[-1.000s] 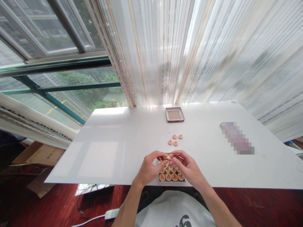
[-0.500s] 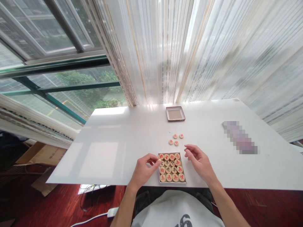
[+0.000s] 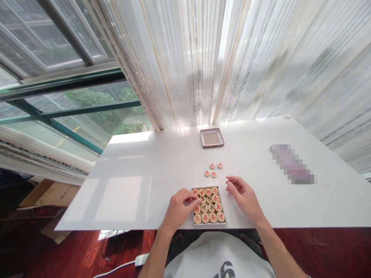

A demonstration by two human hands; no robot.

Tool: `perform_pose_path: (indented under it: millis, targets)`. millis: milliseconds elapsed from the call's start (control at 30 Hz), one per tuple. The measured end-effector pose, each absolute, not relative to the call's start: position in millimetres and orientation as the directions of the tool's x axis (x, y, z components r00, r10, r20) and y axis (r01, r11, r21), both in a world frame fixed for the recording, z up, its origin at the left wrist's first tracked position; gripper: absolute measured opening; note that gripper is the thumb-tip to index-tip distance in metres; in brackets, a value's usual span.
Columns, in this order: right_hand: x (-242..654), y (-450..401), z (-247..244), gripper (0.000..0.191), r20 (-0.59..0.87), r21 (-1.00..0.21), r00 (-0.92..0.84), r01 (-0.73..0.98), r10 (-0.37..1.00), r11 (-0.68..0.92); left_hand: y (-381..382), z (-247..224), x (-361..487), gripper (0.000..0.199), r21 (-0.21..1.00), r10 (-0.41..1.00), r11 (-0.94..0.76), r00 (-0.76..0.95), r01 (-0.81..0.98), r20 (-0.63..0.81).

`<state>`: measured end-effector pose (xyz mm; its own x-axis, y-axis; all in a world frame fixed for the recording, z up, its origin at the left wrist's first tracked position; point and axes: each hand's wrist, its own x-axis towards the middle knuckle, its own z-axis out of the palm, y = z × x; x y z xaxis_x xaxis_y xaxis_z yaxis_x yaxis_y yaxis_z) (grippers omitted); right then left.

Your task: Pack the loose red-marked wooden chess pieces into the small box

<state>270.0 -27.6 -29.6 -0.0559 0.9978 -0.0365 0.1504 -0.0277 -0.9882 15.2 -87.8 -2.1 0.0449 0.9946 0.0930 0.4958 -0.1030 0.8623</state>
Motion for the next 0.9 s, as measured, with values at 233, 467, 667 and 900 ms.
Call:
perform_pose_path:
  millis: [233,467,667,900]
  targets:
    - [270.6,-28.2,-28.5,0.035,-0.043,-0.99,-0.053,0.137,0.998,-0.035,-87.1,-6.6,13.6,0.002,0.846,0.991,-0.126,0.032,0.517,0.128]
    - [270.0,-28.0,-23.8,0.035,-0.042,-0.99,-0.054,0.139,0.998,-0.034,-85.6,-8.7,11.6,0.014,0.875,0.992,-0.096,-0.032,0.475,0.126]
    - [270.3,-26.9,-21.8,0.035,-0.037,-0.99,-0.052,0.141,0.998,-0.03,-78.7,-6.7,11.2,0.015,0.866,0.989,-0.111,-0.034,0.487,0.146]
    - [274.2,-16.6,-18.5,0.034,-0.036,-0.979,-0.11,0.205,0.993,-0.013,-44.8,5.8,8.2,0.014,0.814,0.966,-0.239,0.048,0.53,0.252]
